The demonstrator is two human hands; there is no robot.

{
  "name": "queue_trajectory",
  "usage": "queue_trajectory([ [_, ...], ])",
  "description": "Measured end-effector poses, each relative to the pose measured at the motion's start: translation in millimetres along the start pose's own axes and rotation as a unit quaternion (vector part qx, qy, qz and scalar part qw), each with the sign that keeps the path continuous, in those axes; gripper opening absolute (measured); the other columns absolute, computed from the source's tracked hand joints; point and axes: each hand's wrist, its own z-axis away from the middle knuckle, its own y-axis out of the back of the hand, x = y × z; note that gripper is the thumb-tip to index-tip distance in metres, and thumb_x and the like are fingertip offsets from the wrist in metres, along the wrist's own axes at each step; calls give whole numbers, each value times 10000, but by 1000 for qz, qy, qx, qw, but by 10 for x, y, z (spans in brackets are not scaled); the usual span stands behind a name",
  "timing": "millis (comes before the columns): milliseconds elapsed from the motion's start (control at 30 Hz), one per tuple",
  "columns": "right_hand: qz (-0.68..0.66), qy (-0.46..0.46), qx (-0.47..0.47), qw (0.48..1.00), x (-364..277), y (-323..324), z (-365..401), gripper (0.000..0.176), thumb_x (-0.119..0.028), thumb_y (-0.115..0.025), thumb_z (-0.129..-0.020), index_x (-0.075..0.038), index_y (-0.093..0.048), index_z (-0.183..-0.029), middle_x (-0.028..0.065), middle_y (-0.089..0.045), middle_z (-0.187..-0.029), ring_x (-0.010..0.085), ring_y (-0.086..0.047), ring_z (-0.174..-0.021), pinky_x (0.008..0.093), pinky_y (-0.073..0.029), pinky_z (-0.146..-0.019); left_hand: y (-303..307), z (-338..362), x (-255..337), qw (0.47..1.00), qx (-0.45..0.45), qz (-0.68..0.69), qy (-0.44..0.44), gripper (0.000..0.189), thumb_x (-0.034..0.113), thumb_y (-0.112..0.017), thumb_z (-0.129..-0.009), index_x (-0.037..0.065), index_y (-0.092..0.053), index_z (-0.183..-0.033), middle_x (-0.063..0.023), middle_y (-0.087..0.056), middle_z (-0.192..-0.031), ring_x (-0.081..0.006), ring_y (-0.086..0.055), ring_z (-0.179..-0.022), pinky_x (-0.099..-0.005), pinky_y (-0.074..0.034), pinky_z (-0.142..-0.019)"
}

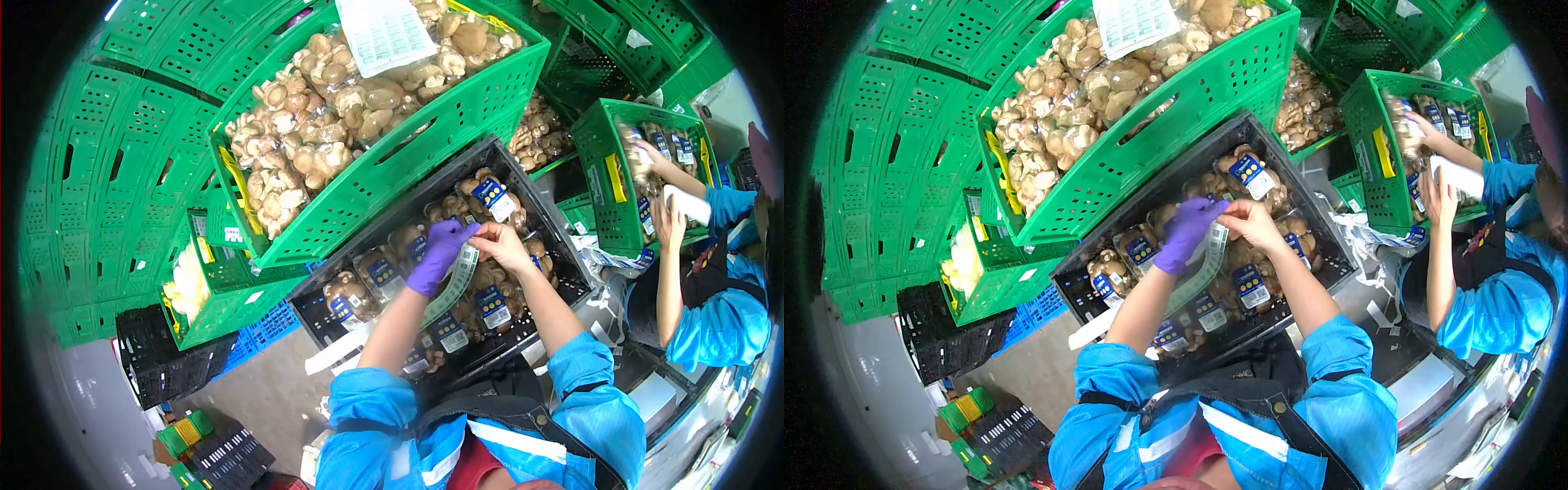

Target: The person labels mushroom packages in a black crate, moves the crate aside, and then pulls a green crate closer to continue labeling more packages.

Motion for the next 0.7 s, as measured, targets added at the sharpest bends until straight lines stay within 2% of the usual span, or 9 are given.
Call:
queue_trajectory([
  [100,4,4,23,1000,86,119,-8,163,-155,-673,-778,-22,-622,-857,5,-602,-689,61,-535,-557,201,-456,-507,-79,21,64,998,-9,4,60,274,261,-727,-726,66,-562,-626,30,-503,-604,-62,-431,-556,-248,-338,-497],
  [200,38,-3,155,987,99,221,-17,99,-111,-683,-756,-28,-637,-728,-9,-595,-651,54,-493,-522,202,-385,-481,-166,18,129,989,-147,3,32,315,286,-725,-708,37,-601,-857,-8,-588,-783,-103,-534,-726,-258,-421,-652],
  [233,40,104,237,965,249,268,-94,103,-104,-673,-763,-21,-635,-716,-6,-585,-625,56,-494,-532,209,-389,-494,-182,19,125,988,-149,3,32,315,286,-725,-708,37,-601,-857,-8,-588,-783,-103,-534,-726,-258,-421,-652],
  [333,-58,91,371,922,304,564,-212,140,-113,-667,-788,-3,-606,-728,12,-586,-651,54,-489,-539,207,-388,-503,-223,-59,84,974,-168,-147,44,379,259,-724,-690,28,-606,-967,-97,-617,-978,-191,-571,-886,-325,-430,-779],
  [367,-57,93,372,922,344,581,-263,140,-113,-667,-788,-3,-606,-728,12,-586,-651,54,-489,-539,207,-388,-503,-269,-127,45,974,-169,-147,43,379,259,-724,-690,28,-606,-967,-97,-617,-978,-191,-571,-886,-325,-430,-779],
  [433,-27,173,368,913,284,455,-327,155,-143,-594,-856,3,-578,-805,23,-565,-691,58,-458,-482,204,-367,-459,-384,-241,32,940,-83,-209,-258,250,138,-641,-721,55,-608,-954,-190,-619,-895,-285,-615,-810,-371,-475,-709],
  [467,-85,101,324,937,247,451,-291,160,-156,-575,-874,1,-548,-883,23,-560,-716,50,-439,-482,205,-359,-455,-373,-334,32,900,-135,-331,-249,401,92,-552,-740,82,-537,-1141,-237,-600,-883,-344,-607,-789,-424,-481,-682],
  [567,62,189,391,898,311,426,-475,119,-119,-580,-857,-3,-562,-877,7,-558,-664,62,-483,-559,232,-398,-510,-511,-541,95,838,-165,-505,-122,587,68,-515,-737,110,-391,-1309,-217,-616,-837,-345,-617,-715,-444,-481,-635],
  [700,267,145,445,842,566,600,-691,134,-116,-587,-829,3,-560,-884,166,-625,-739,296,-629,-710,357,-467,-668,-402,-399,96,821,-180,-522,-143,682,66,-512,-726,53,-277,-1367,-212,-614,-733,-357,-611,-656,-456,-477,-605],
])
